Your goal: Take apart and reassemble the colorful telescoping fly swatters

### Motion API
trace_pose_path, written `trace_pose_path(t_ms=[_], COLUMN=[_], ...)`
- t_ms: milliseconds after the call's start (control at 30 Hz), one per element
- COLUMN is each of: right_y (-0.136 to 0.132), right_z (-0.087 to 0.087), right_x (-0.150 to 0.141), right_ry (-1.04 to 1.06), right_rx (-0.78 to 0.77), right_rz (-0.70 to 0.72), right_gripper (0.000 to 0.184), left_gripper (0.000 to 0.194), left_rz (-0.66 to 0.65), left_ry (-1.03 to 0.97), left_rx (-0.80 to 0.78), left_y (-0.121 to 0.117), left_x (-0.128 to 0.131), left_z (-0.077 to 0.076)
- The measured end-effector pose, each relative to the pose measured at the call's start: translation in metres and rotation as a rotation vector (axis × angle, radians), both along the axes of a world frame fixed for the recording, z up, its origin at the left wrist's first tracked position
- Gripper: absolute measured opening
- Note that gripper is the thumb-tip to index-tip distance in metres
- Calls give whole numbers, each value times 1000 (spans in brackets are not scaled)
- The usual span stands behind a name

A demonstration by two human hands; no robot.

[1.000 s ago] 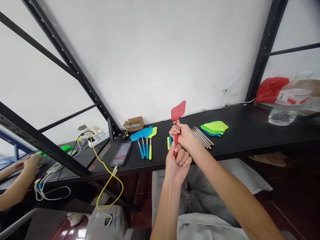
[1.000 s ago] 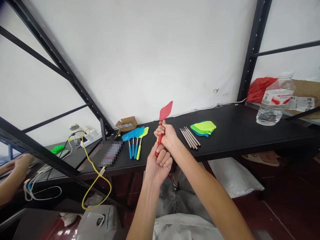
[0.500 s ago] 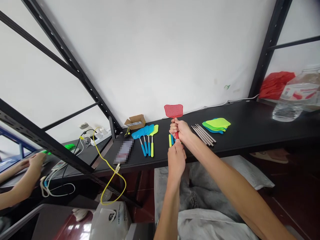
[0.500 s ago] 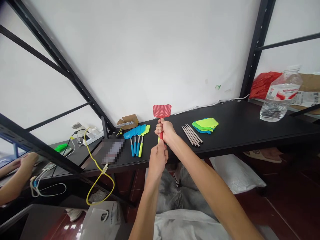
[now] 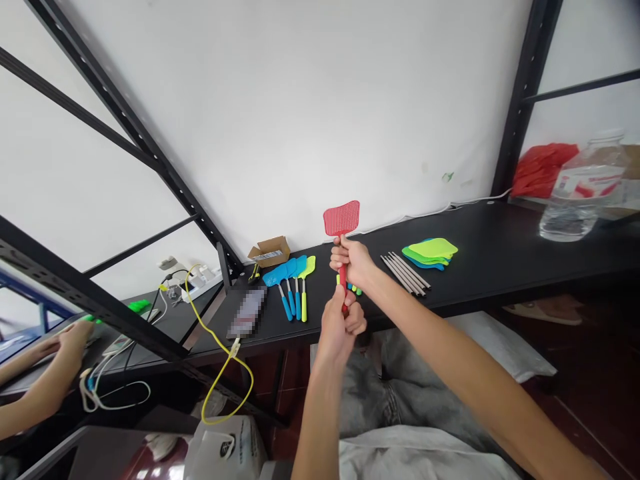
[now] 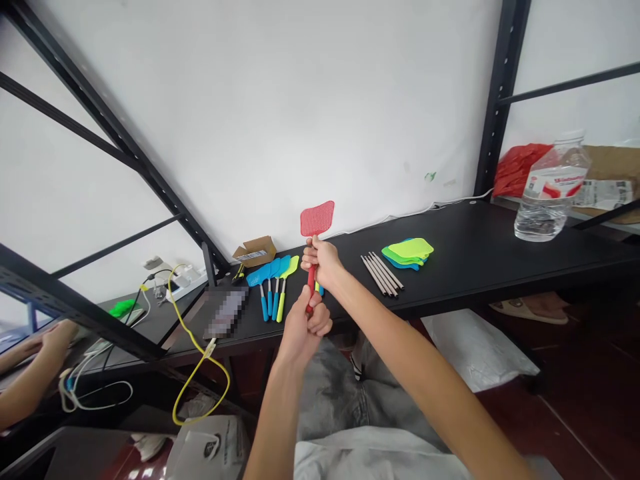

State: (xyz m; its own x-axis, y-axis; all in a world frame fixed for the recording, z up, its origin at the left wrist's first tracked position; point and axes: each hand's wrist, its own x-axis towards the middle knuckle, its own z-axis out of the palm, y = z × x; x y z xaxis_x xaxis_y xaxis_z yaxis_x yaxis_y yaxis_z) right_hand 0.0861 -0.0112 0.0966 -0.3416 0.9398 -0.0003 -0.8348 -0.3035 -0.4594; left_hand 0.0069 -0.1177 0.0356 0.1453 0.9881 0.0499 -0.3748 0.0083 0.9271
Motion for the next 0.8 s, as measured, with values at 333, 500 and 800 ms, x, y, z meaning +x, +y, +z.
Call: trace_pose_path(t_ms=[333, 500, 800], right_y=[-7, 6, 6], right_z=[12, 7, 9], right_x=[19, 38, 60], right_ry=[-302, -253, -137], right_rx=[161, 53, -3], right_rz=[-280, -214, 64], right_gripper=[57, 63, 59], left_gripper=[11, 41, 35], left_rz=[506, 354, -399], left_ry=[1173, 760, -328], left_rx=[283, 209, -307], left_y=[19, 33, 11], left_x=[39, 47, 40], left_z=[0, -4, 20])
